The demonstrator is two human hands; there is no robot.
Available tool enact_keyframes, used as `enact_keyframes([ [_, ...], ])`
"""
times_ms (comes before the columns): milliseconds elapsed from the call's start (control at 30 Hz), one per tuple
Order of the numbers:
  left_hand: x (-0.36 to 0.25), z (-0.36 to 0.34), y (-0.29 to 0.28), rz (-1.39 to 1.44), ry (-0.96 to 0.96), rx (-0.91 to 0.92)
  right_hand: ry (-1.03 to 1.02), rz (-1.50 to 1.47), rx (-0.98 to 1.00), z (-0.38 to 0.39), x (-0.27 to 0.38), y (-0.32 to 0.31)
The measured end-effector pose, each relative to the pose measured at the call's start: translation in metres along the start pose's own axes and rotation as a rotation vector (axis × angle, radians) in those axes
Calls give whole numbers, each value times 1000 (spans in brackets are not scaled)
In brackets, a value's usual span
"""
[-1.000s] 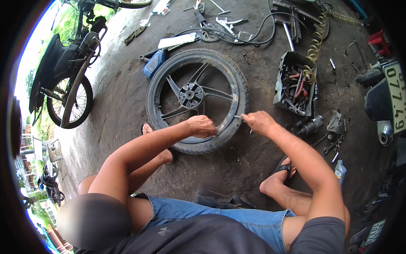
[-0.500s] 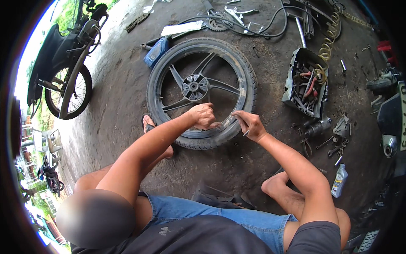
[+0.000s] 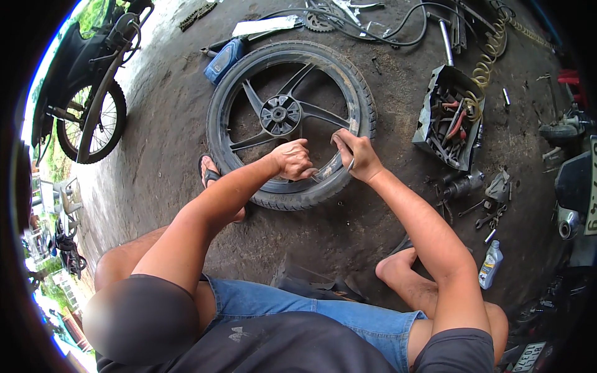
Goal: The person removes the brake hub from a motorcycle wheel, unfastens the valve nut using a wrench, and pries the tire bead off the rim using tire levers.
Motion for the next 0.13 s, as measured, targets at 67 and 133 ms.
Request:
enact_keyframes([
  [67,-1,-2,-1,4,5,3,62,8,57,-4,-5,2],
  [133,-1,-2,-1,3,9,7,62,20,91,-10,-6,5],
])
Point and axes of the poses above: each hand's wrist, its own z-axis away from the middle knuckle, its own y-axis out of the palm, x = y × z, the point moved 9 cm from there along -z, towards the middle knuckle, and after that the axes turned 14 degrees about x, right-handed, at the moved point
